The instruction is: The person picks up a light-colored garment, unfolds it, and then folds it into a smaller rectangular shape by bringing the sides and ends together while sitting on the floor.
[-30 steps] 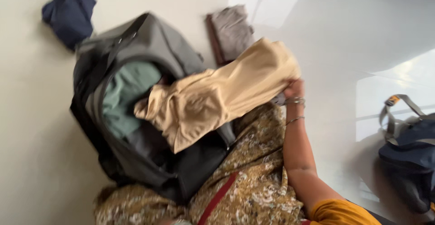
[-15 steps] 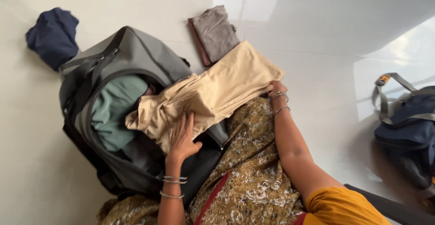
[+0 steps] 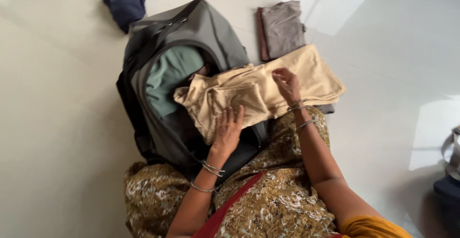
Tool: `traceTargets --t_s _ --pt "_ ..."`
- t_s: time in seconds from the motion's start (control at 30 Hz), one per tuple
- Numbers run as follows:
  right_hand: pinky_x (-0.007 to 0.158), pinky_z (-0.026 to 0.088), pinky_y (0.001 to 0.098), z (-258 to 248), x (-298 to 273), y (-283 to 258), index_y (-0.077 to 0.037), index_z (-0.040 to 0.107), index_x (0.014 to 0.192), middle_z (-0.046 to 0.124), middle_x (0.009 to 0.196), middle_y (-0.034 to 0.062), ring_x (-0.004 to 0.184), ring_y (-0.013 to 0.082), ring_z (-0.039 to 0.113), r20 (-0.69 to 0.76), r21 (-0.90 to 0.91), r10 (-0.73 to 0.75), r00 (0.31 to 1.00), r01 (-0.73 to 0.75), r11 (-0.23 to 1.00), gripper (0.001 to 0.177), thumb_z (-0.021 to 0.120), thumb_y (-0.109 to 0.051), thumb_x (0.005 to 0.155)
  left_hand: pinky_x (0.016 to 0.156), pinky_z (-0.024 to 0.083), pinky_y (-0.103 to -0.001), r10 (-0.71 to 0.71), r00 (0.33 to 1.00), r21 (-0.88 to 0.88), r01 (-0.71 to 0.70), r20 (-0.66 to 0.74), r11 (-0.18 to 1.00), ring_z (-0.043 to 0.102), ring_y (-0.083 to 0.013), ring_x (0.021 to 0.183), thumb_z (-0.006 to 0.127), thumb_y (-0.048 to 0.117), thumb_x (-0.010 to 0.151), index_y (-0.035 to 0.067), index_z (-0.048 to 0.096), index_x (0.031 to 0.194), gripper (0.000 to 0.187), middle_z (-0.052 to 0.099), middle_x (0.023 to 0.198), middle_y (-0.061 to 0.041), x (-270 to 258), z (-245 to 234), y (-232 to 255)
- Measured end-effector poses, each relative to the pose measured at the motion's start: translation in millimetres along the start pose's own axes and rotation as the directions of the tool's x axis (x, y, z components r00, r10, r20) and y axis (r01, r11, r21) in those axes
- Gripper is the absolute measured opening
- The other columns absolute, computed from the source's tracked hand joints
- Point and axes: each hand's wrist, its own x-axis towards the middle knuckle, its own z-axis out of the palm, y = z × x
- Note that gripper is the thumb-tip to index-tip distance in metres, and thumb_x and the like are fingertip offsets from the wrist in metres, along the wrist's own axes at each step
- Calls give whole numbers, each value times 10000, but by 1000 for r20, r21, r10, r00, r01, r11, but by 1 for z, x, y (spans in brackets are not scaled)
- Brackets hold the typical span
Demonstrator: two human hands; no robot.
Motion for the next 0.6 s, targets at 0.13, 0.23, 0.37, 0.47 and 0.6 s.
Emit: traceTargets --t_s 0.13,0.23,0.37,0.47,0.6 --pt "857 622 419 35 -20 -84 -77 708 1146 751 1103 100 1035 233 731 55 -40 -91 994 94 995 157 688 -189 1037 1138 394 -516 43 980 -76 -29 195 997 541 -456 1267 732 100 839 -41 435 1466 708 573 1269 -386 -11 -34 0" --pt "928 564 472 52 -37 -125 -79 707 1049 741 1124 99 1076 287 674 110 -278 -421 900 435 857 128 708 -135 935 983 583 -417 -159 840 -251 327 519 911 746 -370 961 540 431 1115 -45 787 1090 536 775 993 -254 -6 -63 -33" --pt "985 397 479 83 -52 -136 -126 701 984 709 1142 68 1152 279 590 257 -535 -368 893 449 716 95 684 -163 898 931 537 -460 -480 874 -477 393 -73 787 645 -359 1048 602 191 994 -21 651 1250 337 673 1123 -234 19 -29 -100" --pt "1015 366 478 96 -67 -131 -129 665 1072 676 1191 66 1185 263 556 328 -606 -338 882 471 641 180 677 -219 916 910 488 -498 -627 678 -468 443 -383 764 572 -388 1115 661 81 908 -40 511 1381 511 601 1228 -223 36 12 -149" --pt "1084 335 527 98 -87 -128 -121 606 1182 624 1273 79 1298 282 507 377 -659 -446 812 573 486 356 680 -282 874 982 424 -601 -556 663 -478 323 -502 817 416 -596 1245 819 217 937 -75 474 1338 604 558 1195 -333 59 78 -186"
